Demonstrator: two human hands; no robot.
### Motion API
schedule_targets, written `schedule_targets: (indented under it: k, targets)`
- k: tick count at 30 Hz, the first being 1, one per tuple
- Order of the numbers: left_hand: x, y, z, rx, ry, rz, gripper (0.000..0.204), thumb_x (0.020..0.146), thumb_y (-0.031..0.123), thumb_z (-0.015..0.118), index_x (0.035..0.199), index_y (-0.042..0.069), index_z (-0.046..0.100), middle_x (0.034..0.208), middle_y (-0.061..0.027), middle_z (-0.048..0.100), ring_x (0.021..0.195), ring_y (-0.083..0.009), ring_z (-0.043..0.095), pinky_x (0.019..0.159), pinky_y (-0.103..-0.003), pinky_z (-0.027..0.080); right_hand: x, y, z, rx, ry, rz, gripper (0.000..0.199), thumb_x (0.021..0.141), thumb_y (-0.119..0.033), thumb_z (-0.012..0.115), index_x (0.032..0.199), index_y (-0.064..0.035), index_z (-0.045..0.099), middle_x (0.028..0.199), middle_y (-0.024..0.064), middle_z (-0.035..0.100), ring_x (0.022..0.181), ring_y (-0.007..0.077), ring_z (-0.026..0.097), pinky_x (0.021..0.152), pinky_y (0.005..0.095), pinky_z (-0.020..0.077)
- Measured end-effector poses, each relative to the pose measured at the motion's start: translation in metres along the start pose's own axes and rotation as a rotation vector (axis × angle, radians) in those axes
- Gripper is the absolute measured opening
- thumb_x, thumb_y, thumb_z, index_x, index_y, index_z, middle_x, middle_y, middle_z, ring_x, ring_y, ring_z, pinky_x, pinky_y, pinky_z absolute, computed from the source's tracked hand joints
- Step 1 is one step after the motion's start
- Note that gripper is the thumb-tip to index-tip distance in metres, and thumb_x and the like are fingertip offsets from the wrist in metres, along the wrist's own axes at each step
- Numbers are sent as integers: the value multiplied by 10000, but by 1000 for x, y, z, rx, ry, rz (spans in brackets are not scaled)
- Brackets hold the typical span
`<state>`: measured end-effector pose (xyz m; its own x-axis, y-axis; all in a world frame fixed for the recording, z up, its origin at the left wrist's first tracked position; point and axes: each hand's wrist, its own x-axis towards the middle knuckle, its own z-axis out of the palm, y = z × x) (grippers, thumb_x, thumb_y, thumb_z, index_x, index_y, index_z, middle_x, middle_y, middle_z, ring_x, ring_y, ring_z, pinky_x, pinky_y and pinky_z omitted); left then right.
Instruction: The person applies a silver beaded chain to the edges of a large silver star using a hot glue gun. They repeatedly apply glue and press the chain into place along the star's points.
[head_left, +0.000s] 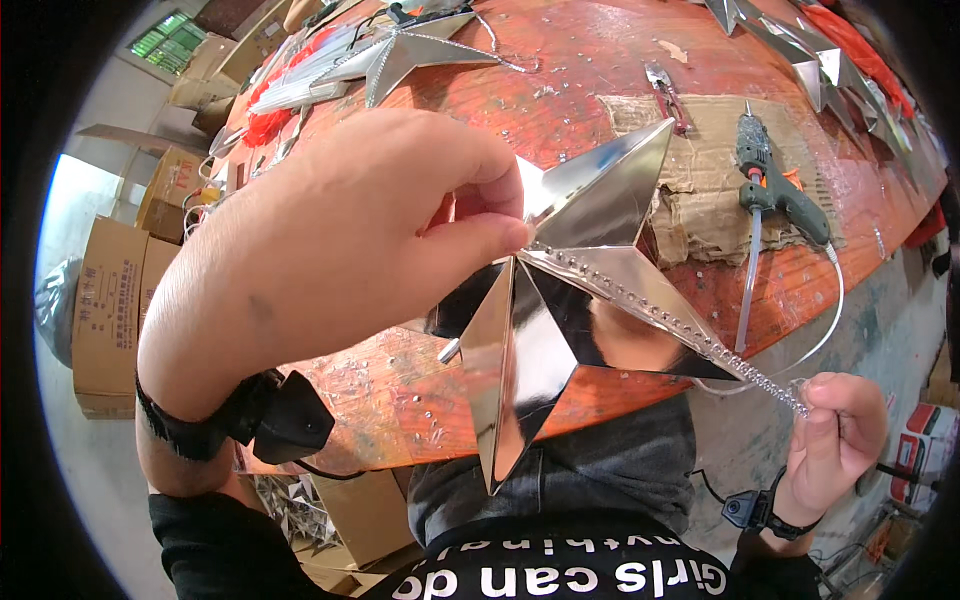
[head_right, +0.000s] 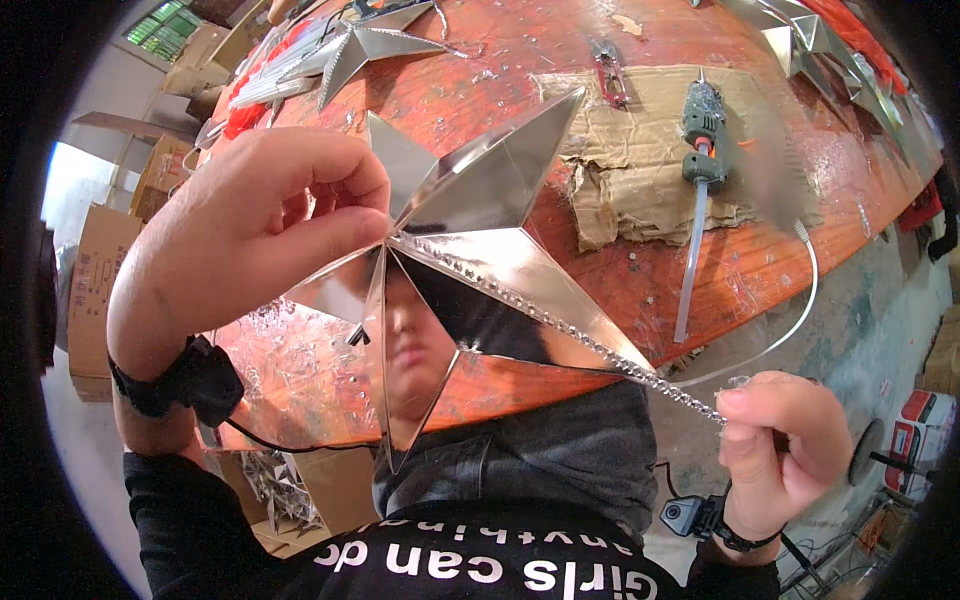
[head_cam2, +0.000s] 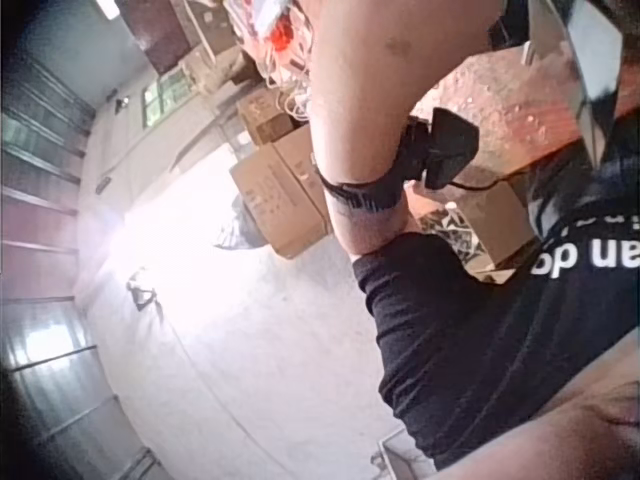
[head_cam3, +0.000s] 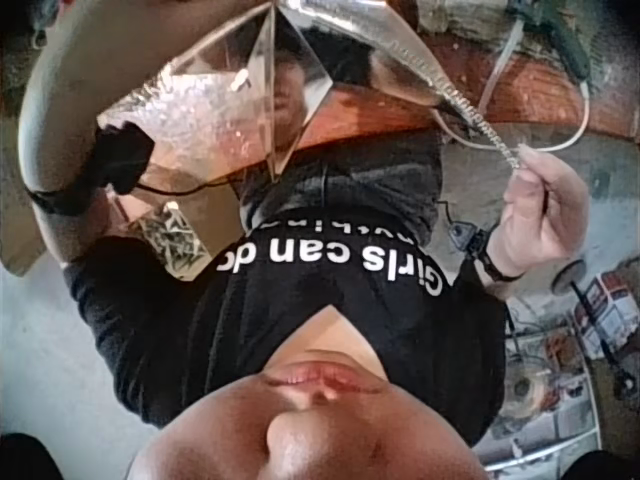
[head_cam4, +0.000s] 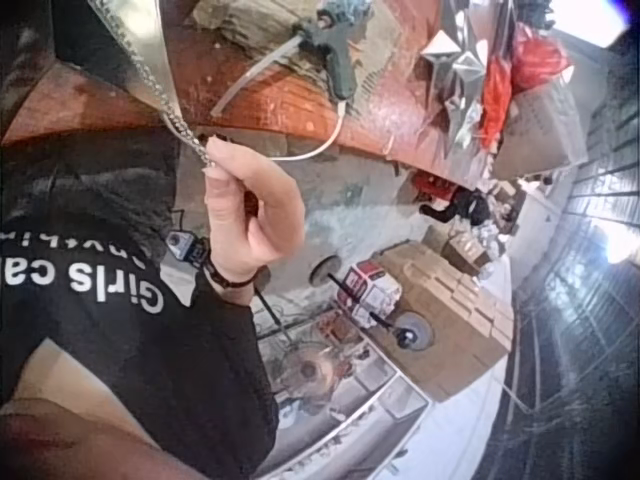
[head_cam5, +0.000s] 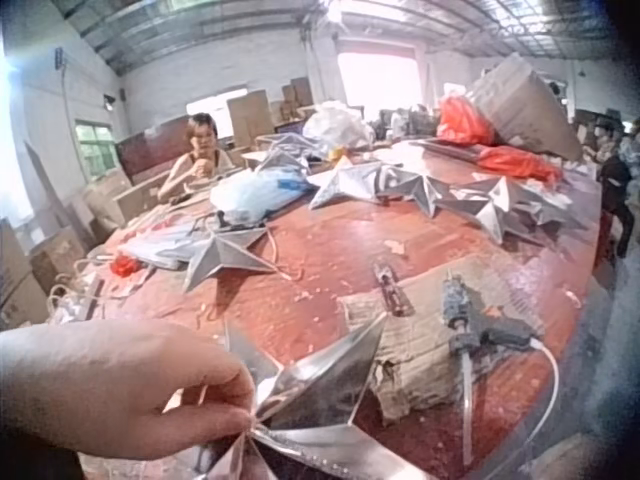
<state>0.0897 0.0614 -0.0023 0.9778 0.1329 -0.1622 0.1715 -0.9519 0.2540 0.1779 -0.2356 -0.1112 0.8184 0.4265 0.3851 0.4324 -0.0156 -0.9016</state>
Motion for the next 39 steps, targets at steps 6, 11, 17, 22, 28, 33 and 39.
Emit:
schedule_targets:
  k: [6, 11, 17, 22, 28, 33, 39]
  targets:
    - [11, 6, -4, -189, -142, -156, 124, 798, 138, 674, 768, 39, 605, 624, 4, 565, 594, -36, 533, 534, -215, 408, 0, 2, 0, 34, -26, -33, 167, 802, -140, 719, 840, -7, 625, 686, 53, 560, 509, 88, 456, 467, 209, 310]
    - [14, -5, -9, -230, -144, -96, 147, 801, 146, 698, 804, 35, 602, 699, 28, 590, 656, -22, 542, 566, -198, 420, -1, 4, -2, 37, -38, -2, 164, 790, -127, 726, 836, -7, 624, 674, 47, 559, 554, 111, 482, 503, 223, 330]
    - [-1, -22, 3, -484, 145, 76, 100, 888, 37, 584, 970, 7, 633, 894, -30, 631, 870, -91, 583, 750, -235, 454, 0, 4, -3, 27, -50, -9, 179, 794, -155, 729, 834, -14, 626, 674, 45, 569, 572, 126, 492, 528, 242, 350]
    - [-28, -14, 30, -387, 300, 138, 337, 779, -82, 438, 1045, -29, 637, 1051, -120, 667, 958, -196, 628, 848, -315, 478, 0, 6, -9, -1, -51, 5, 195, 804, -183, 719, 842, -13, 632, 691, 44, 583, 570, 132, 495, 532, 247, 358]
    - [-43, -9, 51, -165, 377, 186, 394, 739, -80, 503, 1109, -32, 630, 1095, -185, 645, 1013, -302, 632, 886, -368, 481, 2, 3, -5, -37, -93, 64, 111, 815, -83, 666, 880, 3, 641, 708, 50, 584, 558, 91, 494, 511, 211, 350]
    - [-38, -14, 57, 2, 417, 292, 388, 736, -102, 527, 1099, -18, 637, 1109, -177, 624, 1007, -305, 622, 870, -364, 493, 4, 5, -2, 17, -105, 104, 93, 813, -8, 634, 903, 16, 637, 701, 43, 581, 512, 56, 475, 459, 180, 326]
    - [-31, -15, 61, 133, 530, 363, 350, 698, -42, 639, 1039, 30, 671, 1015, -102, 643, 856, -261, 651, 732, -343, 530, 5, 6, -2, 39, -111, 143, 113, 800, 30, 628, 911, 20, 642, 704, 40, 591, 511, 54, 479, 459, 178, 330]
